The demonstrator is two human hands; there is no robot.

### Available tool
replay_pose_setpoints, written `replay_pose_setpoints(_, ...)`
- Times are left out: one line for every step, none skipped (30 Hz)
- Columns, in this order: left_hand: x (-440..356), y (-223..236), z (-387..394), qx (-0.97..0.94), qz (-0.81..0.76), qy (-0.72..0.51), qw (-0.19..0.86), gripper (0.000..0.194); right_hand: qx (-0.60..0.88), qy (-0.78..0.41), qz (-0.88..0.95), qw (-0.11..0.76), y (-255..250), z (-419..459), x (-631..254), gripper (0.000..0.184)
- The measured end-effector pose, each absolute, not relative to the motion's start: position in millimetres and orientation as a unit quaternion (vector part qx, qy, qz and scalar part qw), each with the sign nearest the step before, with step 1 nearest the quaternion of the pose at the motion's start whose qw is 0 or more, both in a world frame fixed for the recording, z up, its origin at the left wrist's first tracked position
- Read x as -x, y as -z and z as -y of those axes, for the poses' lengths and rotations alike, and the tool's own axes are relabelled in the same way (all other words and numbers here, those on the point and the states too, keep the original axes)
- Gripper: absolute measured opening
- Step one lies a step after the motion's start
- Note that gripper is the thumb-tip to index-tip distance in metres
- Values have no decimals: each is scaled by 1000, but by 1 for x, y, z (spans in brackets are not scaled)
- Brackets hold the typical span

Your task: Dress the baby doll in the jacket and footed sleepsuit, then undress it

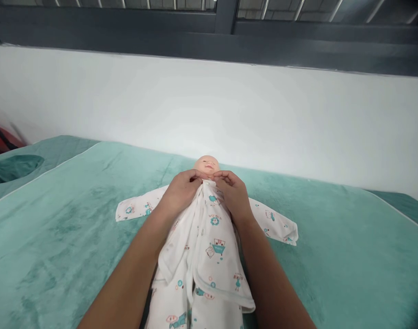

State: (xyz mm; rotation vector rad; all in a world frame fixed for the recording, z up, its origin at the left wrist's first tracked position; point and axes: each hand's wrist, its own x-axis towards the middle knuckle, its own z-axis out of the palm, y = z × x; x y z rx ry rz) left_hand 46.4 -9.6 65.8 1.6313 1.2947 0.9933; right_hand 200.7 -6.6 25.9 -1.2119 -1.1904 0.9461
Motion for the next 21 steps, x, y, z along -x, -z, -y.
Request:
replay_pose_setpoints(-43,-69,12,-650,-510,-388,409,22,518,-401,503,564,-28,8,-201,18)
replay_pose_setpoints(-40,-72,14,-652,-509,-383,411,22,522,-401,506,558,-31,10,-201,17)
replay_pose_setpoints(-36,-75,16,-654,-507,-376,416,23,528,-400,512,547,-34,12,-202,16)
replay_pose_setpoints(-33,-77,18,-657,-505,-367,423,24,536,-398,525,528,-38,14,-202,15)
replay_pose_setpoints(-29,-79,20,-661,-502,-354,431,25,547,-392,545,501,-42,17,-202,16)
replay_pose_setpoints(-27,-80,21,-666,-498,-341,438,25,560,-380,569,468,-46,20,-202,19)
replay_pose_setpoints(-25,-80,22,-671,-496,-329,442,25,575,-360,595,432,-50,24,-202,22)
replay_pose_setpoints(-23,-79,22,-676,-494,-321,442,23,590,-334,620,395,-55,29,-202,25)
replay_pose_setpoints(-23,-79,22,-680,-493,-316,442,22,603,-307,644,358,-60,34,-202,26)
replay_pose_setpoints(-22,-78,22,-682,-492,-312,442,20,613,-282,664,322,-65,39,-201,27)
replay_pose_setpoints(-22,-78,22,-684,-492,-309,442,18,618,-264,682,289,-70,45,-201,27)
replay_pose_setpoints(-21,-78,22,-687,-491,-304,442,18,618,-251,698,259,-75,51,-200,27)
replay_pose_setpoints(-21,-79,23,-691,-491,-296,441,18,616,-241,712,234,-80,58,-198,27)
replay_pose_setpoints(-20,-81,24,-696,-489,-286,440,18,616,-232,723,212,-84,63,-197,27)
replay_pose_setpoints(-19,-83,25,-703,-487,-276,439,19,618,-223,728,193,-88,69,-194,28)
replay_pose_setpoints(-18,-85,26,-710,-483,-266,439,20,624,-214,730,179,-91,73,-192,29)
replay_pose_setpoints(-17,-86,27,-716,-477,-256,440,20,632,-206,729,167,-93,76,-190,30)
replay_pose_setpoints(-16,-88,28,-722,-470,-248,442,21,639,-199,726,158,-94,78,-188,30)
replay_pose_setpoints(-15,-89,29,-726,-464,-241,446,21,643,-192,725,154,-94,78,-187,30)
replay_pose_setpoints(-15,-90,31,-729,-459,-238,449,21,641,-189,727,157,-93,78,-187,29)
replay_pose_setpoints(-14,-90,31,-730,-455,-238,452,21,634,-187,732,166,-91,76,-187,29)
